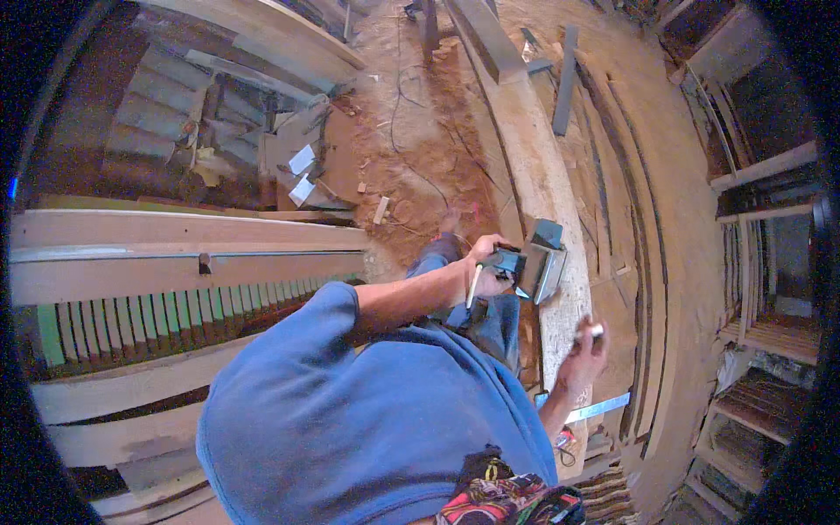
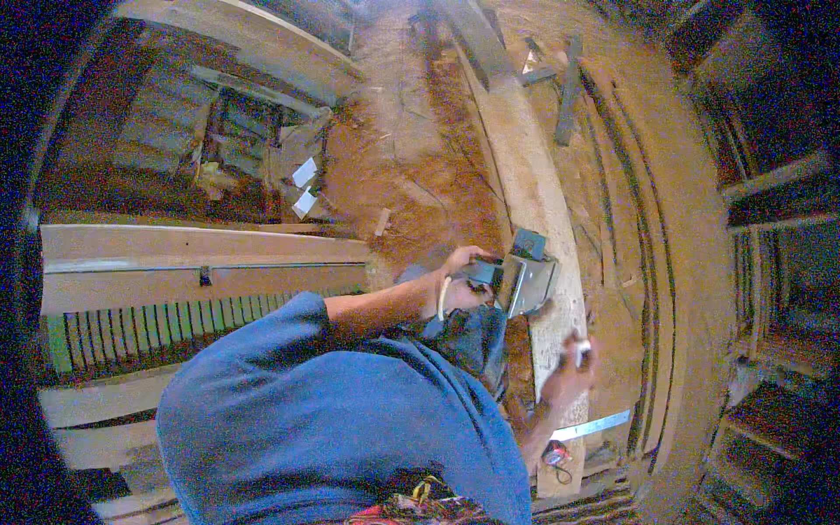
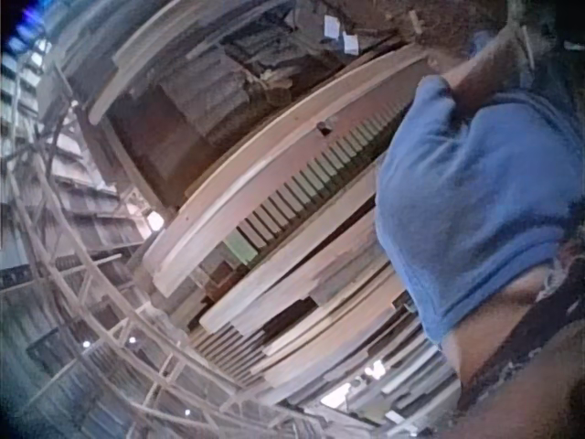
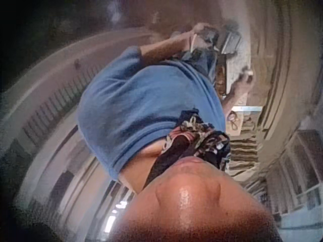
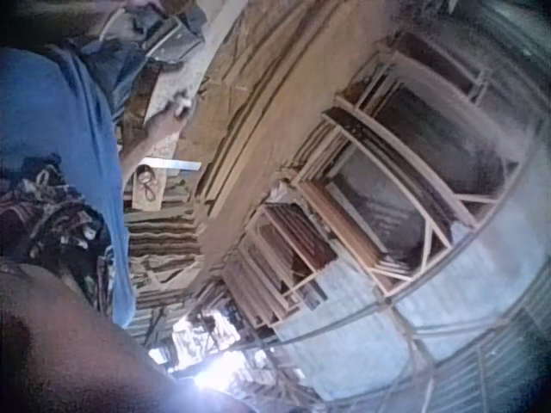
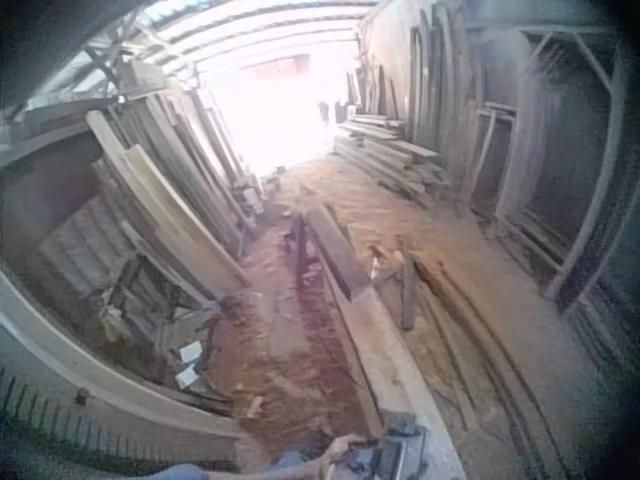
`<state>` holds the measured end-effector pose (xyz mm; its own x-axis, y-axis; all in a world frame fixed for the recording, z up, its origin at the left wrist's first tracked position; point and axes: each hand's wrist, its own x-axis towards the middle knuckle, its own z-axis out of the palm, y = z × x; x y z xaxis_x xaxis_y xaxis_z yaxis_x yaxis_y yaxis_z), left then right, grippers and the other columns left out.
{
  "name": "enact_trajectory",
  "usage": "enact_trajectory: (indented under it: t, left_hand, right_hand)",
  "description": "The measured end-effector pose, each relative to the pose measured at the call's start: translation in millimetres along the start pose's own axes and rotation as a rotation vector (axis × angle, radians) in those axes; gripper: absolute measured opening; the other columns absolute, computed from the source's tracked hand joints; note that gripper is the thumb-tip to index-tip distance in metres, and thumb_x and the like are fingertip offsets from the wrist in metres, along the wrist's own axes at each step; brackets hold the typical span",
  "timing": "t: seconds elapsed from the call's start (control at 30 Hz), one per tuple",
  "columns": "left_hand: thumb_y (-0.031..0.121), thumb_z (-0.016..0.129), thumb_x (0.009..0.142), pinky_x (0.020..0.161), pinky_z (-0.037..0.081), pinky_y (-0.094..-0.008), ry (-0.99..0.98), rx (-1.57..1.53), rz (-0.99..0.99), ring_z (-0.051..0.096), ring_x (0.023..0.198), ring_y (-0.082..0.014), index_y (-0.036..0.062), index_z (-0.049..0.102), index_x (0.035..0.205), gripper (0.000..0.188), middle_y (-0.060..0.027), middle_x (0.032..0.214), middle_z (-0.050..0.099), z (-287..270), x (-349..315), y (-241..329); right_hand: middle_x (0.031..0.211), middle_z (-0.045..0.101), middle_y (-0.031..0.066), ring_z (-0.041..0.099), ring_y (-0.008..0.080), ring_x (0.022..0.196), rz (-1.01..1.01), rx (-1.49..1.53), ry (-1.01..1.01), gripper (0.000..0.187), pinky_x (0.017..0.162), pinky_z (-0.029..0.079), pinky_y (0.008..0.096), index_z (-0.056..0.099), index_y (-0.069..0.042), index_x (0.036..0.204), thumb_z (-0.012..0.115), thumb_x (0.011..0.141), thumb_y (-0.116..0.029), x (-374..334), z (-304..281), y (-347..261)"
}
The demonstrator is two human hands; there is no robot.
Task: The person measures several wooden planks using a tape measure, then uses an electric sander to smooth the surface of a plank. The person handles the wood and tools directly.
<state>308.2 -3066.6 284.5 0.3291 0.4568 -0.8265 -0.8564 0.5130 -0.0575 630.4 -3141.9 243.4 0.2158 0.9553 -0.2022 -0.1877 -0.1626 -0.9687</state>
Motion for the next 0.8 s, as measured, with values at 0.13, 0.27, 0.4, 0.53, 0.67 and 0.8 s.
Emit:
enact_trajectory:
  t: [0.13,0.27,0.4,0.53,0.67,0.8]
  left_hand:
    - [0.033,0.057,0.090,0.077,0.054,-0.0408,-0.177,-0.005,-0.011,0.065,0.081,-0.0286,0.0093,0.064,0.097,0.026,-0.0095,0.090,0.070,-14.0,4.5,-10.1]
    - [0.034,0.059,0.089,0.079,0.052,-0.0404,0.076,0.051,0.033,0.062,0.080,-0.0276,0.0110,0.063,0.097,0.025,-0.0084,0.088,0.069,-2.0,0.6,-17.4]
    - [0.036,0.062,0.089,0.076,0.051,-0.0392,0.142,0.278,0.114,0.059,0.078,-0.0249,0.0123,0.062,0.096,0.025,-0.0050,0.085,0.067,1.7,-14.5,-12.9]
    - [0.031,0.062,0.095,0.054,0.050,-0.0337,0.171,0.442,0.094,0.057,0.072,-0.0185,0.0136,0.067,0.095,0.018,-0.0033,0.084,0.062,0.1,-28.3,-10.5]
    - [0.017,0.057,0.099,0.073,0.058,-0.0429,0.159,0.598,0.116,0.061,0.096,-0.0226,0.0184,0.054,0.122,0.024,-0.0070,0.108,0.062,1.7,-43.1,-9.5]
    - [0.020,0.049,0.104,0.074,0.057,-0.0414,0.270,0.532,0.099,0.060,0.098,-0.0202,0.0201,0.053,0.122,0.018,-0.0040,0.107,0.062,3.3,-49.9,-13.6]
  right_hand:
    - [0.111,0.067,0.0098,0.064,0.0191,0.100,-0.055,0.059,-0.033,0.030,0.092,0.052,0.0332,0.060,-0.005,0.117,0.076,0.092,-0.003,-1.1,108.7,-56.3]
    - [0.098,0.064,0.0041,0.060,0.0143,0.091,-0.001,0.189,-0.084,0.025,0.082,0.050,0.0295,0.061,-0.007,0.107,0.079,0.090,-0.006,-16.1,125.6,-72.7]
    - [0.098,0.064,0.0044,0.061,0.0136,0.089,0.175,-0.067,-0.145,0.022,0.079,0.050,0.0269,0.065,-0.006,0.112,0.077,0.093,-0.010,-21.5,115.6,-53.9]
    - [0.111,0.068,0.0065,0.063,0.0174,0.101,-0.034,-0.358,-0.208,0.028,0.092,0.050,0.0301,0.070,0.001,0.122,0.070,0.098,-0.013,-12.1,122.6,-47.8]
    - [0.099,0.066,0.0083,0.062,0.0193,0.093,-0.216,-0.448,-0.274,0.028,0.084,0.050,0.0328,0.071,-0.003,0.121,0.072,0.094,-0.009,-12.6,125.4,-61.6]
    - [0.096,0.065,0.0118,0.062,0.0253,0.091,-0.502,-0.378,-0.408,0.028,0.083,0.050,0.0359,0.073,-0.005,0.118,0.074,0.091,-0.009,-8.7,121.8,-61.1]
